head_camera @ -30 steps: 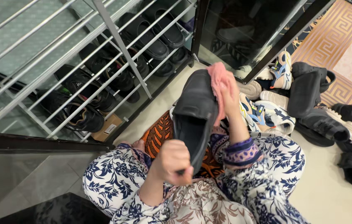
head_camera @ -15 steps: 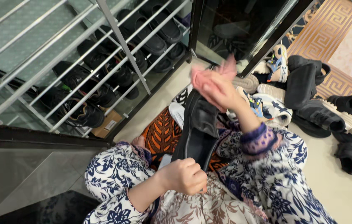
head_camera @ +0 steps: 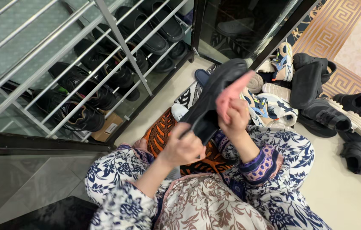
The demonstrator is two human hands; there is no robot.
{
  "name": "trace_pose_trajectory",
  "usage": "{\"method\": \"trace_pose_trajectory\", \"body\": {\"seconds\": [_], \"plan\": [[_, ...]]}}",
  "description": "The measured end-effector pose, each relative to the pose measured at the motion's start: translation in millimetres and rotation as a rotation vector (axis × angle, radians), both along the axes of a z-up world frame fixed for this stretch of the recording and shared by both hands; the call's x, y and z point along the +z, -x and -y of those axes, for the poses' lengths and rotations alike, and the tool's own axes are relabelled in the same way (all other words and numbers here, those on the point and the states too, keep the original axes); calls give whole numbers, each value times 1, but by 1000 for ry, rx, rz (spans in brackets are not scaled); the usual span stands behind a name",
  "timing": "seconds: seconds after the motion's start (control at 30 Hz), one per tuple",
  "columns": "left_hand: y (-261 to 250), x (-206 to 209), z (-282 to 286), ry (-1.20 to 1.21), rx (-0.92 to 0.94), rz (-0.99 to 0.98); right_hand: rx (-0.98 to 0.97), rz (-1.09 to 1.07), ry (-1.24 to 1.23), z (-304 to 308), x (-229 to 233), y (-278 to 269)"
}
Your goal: The person sits on the floor and wipes several pairs of shoes and slippers with a pink cloth. They take items from a metal shoe rack, wipe them, and return them to the rack.
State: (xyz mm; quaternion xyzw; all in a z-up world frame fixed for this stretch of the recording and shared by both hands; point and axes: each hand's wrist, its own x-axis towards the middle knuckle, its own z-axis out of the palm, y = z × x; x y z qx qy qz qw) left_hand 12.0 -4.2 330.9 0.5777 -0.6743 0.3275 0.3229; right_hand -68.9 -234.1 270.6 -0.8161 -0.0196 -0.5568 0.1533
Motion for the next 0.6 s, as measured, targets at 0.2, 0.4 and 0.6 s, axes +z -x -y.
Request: {"method": "trace_pose_trajectory", "body": {"seconds": [0.2, 0.4, 0.6], "plan": [[14, -41, 17, 193, 152, -1308, 191, 178, 107, 15, -28, 12], [6, -56, 22, 399, 194, -1493, 302, 16, -61, 0, 5, 8], [9, -45, 14, 291, 359, -983, 663, -366, 117, -82, 71, -16]]}}
